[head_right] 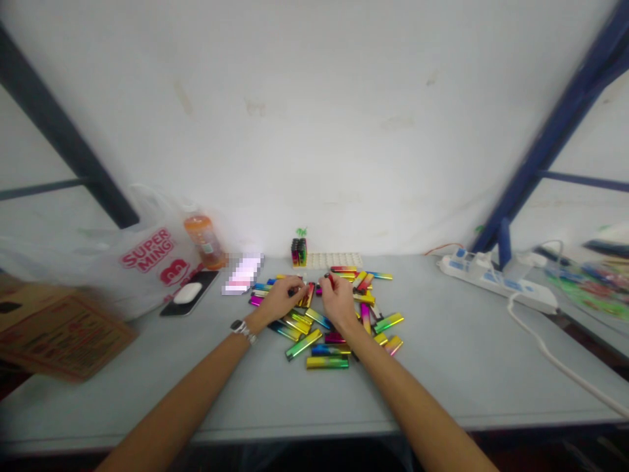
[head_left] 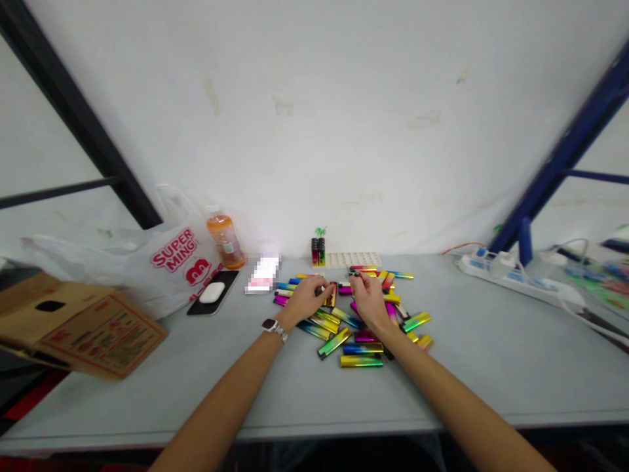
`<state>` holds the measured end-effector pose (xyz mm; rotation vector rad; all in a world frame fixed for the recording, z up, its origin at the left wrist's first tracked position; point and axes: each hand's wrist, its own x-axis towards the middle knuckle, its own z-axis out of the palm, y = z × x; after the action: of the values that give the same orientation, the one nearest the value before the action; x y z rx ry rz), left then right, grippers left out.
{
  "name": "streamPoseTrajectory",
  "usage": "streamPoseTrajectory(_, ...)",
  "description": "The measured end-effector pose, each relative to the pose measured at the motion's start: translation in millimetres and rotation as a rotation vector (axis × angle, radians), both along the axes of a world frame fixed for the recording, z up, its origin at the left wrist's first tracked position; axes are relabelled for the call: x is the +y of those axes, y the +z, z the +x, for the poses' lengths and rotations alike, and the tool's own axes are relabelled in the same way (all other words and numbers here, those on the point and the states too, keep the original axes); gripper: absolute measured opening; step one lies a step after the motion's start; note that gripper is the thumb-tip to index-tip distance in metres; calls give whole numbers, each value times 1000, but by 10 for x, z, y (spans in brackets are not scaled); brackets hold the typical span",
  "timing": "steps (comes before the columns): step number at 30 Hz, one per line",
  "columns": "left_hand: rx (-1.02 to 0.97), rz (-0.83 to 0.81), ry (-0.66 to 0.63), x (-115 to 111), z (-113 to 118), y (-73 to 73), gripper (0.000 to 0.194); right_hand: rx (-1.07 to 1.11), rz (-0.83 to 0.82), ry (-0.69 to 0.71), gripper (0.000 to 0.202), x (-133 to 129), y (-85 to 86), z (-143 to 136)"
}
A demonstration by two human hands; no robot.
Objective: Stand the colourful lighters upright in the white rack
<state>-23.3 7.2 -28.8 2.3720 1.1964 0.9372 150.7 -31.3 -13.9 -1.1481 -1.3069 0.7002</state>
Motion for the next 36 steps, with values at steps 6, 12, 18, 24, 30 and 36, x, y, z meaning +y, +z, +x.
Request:
streamPoseTrajectory(6, 5, -3, 4, -10, 8, 20, 33, -11, 7, 6, 31, -10, 1, -18)
streamPoseTrajectory(12, -34, 0, 7, 0, 3, 10, 25, -42, 2, 13, 38, -13, 3, -20)
streamPoseTrajectory(18, -364, -72, -5, -97, 153, 107, 29, 153, -90, 199, 31, -27, -27, -36)
streamPoseTrajectory(24, -558, -136, 3, -125, 330, 139, 34, 138, -136, 253, 23, -36, -51, -62)
streamPoseTrajectory(30, -581, -236, -101, 22, 318, 223, 26, 42, -45, 302, 22, 8, -86, -33)
streamPoseTrajectory(36, -372, -138, -162, 334, 272, 639, 20, -70, 71, 105, 27, 147, -93, 150)
